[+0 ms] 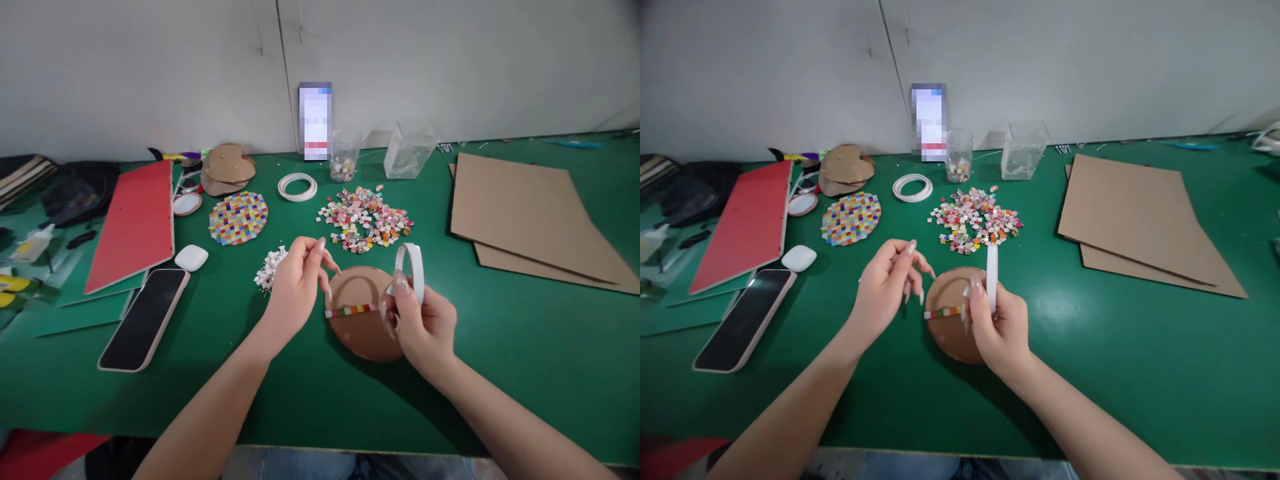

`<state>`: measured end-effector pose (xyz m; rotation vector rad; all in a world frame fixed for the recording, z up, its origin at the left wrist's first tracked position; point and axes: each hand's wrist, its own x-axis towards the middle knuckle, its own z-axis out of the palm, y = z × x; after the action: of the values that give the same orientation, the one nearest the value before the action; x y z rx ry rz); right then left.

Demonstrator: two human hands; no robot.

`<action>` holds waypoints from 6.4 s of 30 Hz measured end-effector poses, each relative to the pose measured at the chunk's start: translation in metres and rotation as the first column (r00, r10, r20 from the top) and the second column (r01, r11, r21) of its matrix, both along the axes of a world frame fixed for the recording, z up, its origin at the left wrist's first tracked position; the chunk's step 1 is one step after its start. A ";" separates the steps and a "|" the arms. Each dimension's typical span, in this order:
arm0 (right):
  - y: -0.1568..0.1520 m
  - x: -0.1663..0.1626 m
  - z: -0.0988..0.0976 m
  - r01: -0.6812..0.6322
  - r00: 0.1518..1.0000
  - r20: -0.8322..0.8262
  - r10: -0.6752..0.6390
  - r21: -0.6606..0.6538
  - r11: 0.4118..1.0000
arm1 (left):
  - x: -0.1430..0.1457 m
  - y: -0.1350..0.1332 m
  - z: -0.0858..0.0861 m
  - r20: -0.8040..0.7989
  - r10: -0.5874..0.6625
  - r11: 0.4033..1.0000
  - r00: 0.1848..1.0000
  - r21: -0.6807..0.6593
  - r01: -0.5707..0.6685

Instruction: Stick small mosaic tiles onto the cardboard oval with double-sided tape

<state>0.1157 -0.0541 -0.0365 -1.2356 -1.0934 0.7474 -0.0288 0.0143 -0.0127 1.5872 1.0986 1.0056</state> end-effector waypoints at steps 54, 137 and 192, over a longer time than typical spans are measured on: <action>0.006 0.007 -0.005 -0.072 0.987 0.143 0.074 -0.019 0.997 | -0.071 0.046 0.018 -0.681 0.137 0.990 0.720 0.071 -0.122; 0.005 0.007 -0.003 -0.108 0.975 0.186 0.120 -0.070 0.992 | -0.061 0.037 0.030 -0.268 -0.142 0.970 0.953 -0.229 0.080; 0.007 0.018 0.013 -0.510 0.857 -0.032 0.514 -0.182 0.841 | -0.006 0.005 0.008 0.108 -0.134 0.931 0.985 -0.327 0.162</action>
<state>0.1332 -0.0471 -0.0232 -1.1067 -1.4192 1.2726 -0.0345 0.0197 -0.0046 1.3182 1.0143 0.7328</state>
